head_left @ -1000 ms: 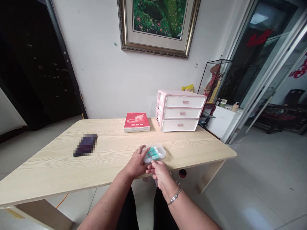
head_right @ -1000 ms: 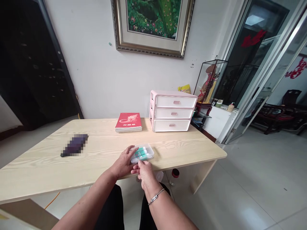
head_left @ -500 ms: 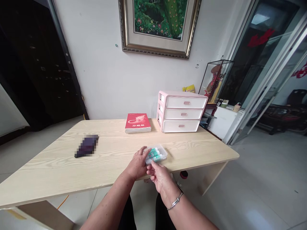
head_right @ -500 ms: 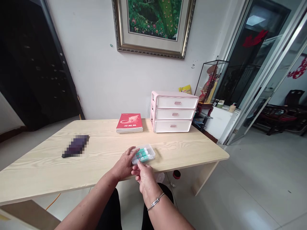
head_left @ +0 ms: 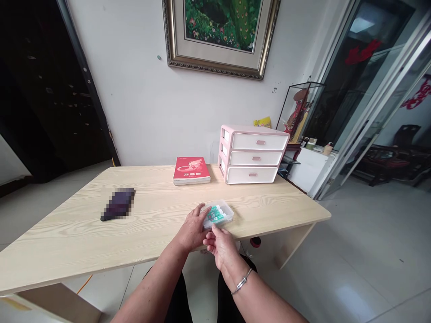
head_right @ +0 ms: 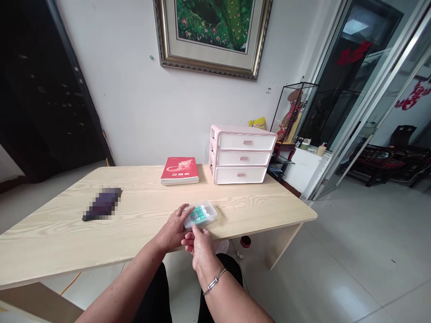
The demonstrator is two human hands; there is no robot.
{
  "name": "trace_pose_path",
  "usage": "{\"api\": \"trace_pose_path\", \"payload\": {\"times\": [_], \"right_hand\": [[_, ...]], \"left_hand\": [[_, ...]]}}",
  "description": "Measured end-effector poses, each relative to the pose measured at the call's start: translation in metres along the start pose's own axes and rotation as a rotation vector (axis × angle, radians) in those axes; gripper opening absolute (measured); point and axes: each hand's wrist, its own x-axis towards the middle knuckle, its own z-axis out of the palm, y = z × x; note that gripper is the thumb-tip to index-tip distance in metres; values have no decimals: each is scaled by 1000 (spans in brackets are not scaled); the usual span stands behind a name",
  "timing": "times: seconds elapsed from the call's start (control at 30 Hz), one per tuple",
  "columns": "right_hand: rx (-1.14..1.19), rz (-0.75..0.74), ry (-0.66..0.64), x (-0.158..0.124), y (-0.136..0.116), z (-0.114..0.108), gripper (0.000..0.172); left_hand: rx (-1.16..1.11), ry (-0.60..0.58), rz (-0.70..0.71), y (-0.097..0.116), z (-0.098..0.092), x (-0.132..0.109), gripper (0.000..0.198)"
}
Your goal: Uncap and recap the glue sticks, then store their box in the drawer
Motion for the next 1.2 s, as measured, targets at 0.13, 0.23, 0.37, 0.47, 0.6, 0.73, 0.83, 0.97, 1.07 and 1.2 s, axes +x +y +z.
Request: {"api": "trace_pose_path", "payload": {"times": [0.13,0.23,0.37,0.47,0.6,0.73,0.83,0.97,1.07,1.2], "right_hand": [[-10,51,31,2,0,-1,25],[-21,74,36,3,-1,0,25],[-40,78,42,4,-2,0,24],[26,82,20,5,-2,-1,19],[137,70,-10,6,-2,0,17],[112,70,-19,6,-3,2,22],[25,69,-3,3,-2,2,23],[-16,79,23,2,-2,1,24],[8,88,15,3,-2,1,23],[112,72,-9,5,-3,1,20]], "left_hand": [[-84,27,-4,-4,1,1,72],[-130,36,-19,-6,3,2,74],[-155,33,-23,-8,4,2,74],[-144,40,-15,-10,6,2,71],[-137,48,-5,-12,8,2,73],[-141,56,-5,-11,8,2,71],[-150,53,-7,-10,7,1,70],[-188,53,-29,-8,6,2,72],[-201,65,-33,-8,5,2,72],[-175,70,-25,-8,5,1,74]]}}
